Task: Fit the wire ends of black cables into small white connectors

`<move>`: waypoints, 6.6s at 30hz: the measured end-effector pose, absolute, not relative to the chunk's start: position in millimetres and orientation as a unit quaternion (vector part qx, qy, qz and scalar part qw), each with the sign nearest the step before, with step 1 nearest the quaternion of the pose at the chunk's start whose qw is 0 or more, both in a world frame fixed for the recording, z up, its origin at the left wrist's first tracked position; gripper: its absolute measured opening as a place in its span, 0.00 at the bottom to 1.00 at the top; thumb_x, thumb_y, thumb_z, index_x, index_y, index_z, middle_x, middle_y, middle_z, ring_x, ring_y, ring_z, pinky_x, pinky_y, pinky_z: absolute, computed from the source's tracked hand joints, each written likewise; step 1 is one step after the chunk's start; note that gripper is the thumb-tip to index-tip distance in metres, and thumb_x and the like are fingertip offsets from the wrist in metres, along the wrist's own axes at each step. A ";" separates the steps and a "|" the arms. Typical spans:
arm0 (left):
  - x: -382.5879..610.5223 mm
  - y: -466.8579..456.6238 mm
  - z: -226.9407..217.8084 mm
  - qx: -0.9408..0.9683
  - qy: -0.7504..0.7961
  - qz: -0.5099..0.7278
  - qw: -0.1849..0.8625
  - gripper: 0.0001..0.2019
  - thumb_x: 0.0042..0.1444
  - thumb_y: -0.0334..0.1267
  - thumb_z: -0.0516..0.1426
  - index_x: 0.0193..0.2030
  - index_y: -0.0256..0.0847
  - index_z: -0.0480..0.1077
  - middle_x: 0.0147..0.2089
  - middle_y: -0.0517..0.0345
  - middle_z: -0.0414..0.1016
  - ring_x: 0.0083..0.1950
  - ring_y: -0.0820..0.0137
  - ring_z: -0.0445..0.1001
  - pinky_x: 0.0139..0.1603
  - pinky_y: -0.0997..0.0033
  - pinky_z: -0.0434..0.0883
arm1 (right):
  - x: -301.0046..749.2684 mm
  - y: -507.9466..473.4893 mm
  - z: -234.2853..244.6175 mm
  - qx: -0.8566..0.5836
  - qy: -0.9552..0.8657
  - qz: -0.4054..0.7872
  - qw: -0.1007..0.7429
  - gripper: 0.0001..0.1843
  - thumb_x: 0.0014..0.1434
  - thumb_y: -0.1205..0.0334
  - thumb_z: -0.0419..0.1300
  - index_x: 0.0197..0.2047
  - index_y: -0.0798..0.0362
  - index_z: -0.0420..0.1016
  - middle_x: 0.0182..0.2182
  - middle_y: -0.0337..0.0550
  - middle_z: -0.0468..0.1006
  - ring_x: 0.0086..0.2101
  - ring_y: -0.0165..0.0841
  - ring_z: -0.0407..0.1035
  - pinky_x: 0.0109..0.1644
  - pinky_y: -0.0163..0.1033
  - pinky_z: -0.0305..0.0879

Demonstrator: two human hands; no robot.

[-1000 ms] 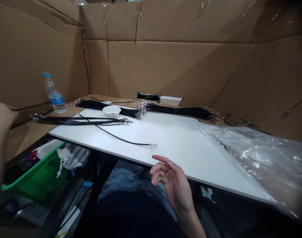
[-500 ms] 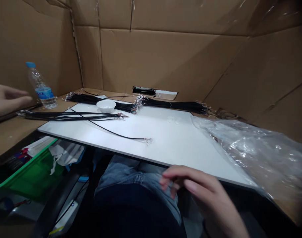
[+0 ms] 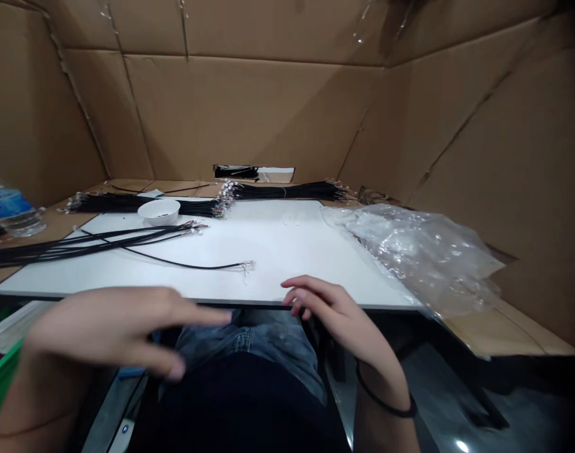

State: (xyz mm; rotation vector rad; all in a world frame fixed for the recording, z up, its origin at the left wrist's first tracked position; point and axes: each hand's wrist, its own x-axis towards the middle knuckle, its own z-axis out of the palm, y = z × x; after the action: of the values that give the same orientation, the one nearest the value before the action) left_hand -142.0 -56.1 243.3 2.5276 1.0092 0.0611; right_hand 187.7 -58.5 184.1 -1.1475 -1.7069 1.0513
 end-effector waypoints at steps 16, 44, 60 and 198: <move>-73.9 61.3 181.2 0.870 0.378 0.110 0.296 0.15 0.56 0.44 0.56 0.41 0.35 0.76 0.39 0.50 0.80 0.40 0.64 0.74 0.44 0.68 0.70 | 166.9 -47.2 179.0 -0.268 -0.716 0.569 0.303 0.20 0.63 0.53 0.57 0.53 0.55 0.74 0.30 0.41 0.78 0.27 0.29 0.70 0.32 0.34 0.67; -69.1 51.3 179.2 0.833 0.309 0.201 0.412 0.18 0.60 0.44 0.57 0.51 0.35 0.75 0.34 0.52 0.79 0.26 0.76 0.66 0.28 0.77 0.66 | 156.6 12.2 150.3 -0.361 -0.493 0.623 0.488 0.17 0.52 0.57 0.62 0.44 0.54 0.70 0.18 0.32 0.73 0.15 0.25 0.64 0.18 0.29 0.62; -68.8 47.0 182.3 0.811 0.303 0.225 0.447 0.15 0.56 0.44 0.61 0.45 0.34 0.74 0.34 0.51 0.80 0.25 0.76 0.72 0.27 0.78 0.72 | 145.7 8.6 141.3 -0.375 -0.569 0.549 0.484 0.14 0.49 0.55 0.69 0.23 0.58 0.76 0.12 0.34 0.68 0.12 0.23 0.58 0.16 0.29 0.51; -66.8 50.8 178.7 0.810 0.285 0.188 0.477 0.11 0.50 0.37 0.65 0.38 0.31 0.76 0.33 0.50 0.81 0.34 0.70 0.79 0.35 0.77 0.73 | 149.0 13.7 135.6 -0.347 -0.599 0.543 0.475 0.21 0.47 0.55 0.72 0.42 0.55 0.75 0.24 0.37 0.76 0.23 0.27 0.70 0.21 0.29 0.69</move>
State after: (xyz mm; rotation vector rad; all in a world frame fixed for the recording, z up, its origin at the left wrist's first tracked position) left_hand -66.8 50.8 178.7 1.9787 0.6951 0.4581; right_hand 149.0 13.7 135.6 -0.8475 -1.4655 1.3273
